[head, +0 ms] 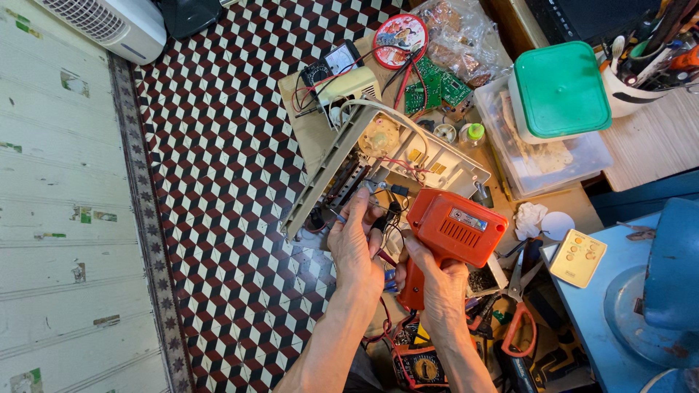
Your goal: The person works on an open electronic device on a cluttered workbench. They use a heat gun to apply heat to internal components and wires, then manipulate and adjust the wires with their hands. The person repeatedly applies heat and adjusts connections throughout the clip.
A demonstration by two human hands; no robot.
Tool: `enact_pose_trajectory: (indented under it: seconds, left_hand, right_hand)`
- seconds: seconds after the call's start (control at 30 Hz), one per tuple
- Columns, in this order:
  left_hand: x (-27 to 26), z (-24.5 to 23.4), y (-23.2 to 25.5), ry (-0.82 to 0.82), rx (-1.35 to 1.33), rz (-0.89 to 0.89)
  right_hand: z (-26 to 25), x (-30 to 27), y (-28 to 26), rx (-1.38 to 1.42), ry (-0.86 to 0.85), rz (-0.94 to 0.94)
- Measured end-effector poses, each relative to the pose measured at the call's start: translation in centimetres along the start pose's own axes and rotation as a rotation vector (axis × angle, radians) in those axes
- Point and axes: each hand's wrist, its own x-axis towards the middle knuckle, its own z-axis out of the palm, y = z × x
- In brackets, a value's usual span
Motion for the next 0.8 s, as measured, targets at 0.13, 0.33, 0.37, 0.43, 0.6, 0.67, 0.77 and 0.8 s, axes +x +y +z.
enact_pose_trajectory:
  seconds: [0.13,0.33,0.37,0.43,0.6,0.67,0.77,0.8]
  left_hand:
    - [0.08,-0.07,-0.13,-0.006,-0.002,0.018]
    - [0.0,0.0,-0.01,-0.002,-0.006,0.011]
    - [0.02,-0.01,0.03,-0.003,-0.009,0.008]
    - [0.05,-0.05,0.08,-0.007,-0.016,0.005]
    - [0.16,-0.16,-0.02,-0.018,-0.03,0.006]
    - [0.2,-0.17,-0.06,-0.014,-0.027,0.003]
    - [0.29,-0.12,-0.13,-0.002,-0.022,0.003]
    - [0.32,-0.13,-0.14,0.004,-0.02,0.004]
  right_hand:
    - [-0.06,0.09,0.07,0.0,-0.003,0.002]
    - [-0.07,0.07,0.16,0.001,0.009,0.017]
    - [-0.06,0.05,0.17,-0.002,0.013,0.02]
    - [0.03,0.01,0.16,0.003,0.006,0.01]
    - [0.13,-0.09,0.06,0.002,0.007,0.011]
    - [0.14,-0.17,0.08,0.0,0.012,0.014]
    - [0.15,-0.13,0.16,0.011,0.019,0.023]
    - [0.14,-0.12,0.18,0.01,0.016,0.021]
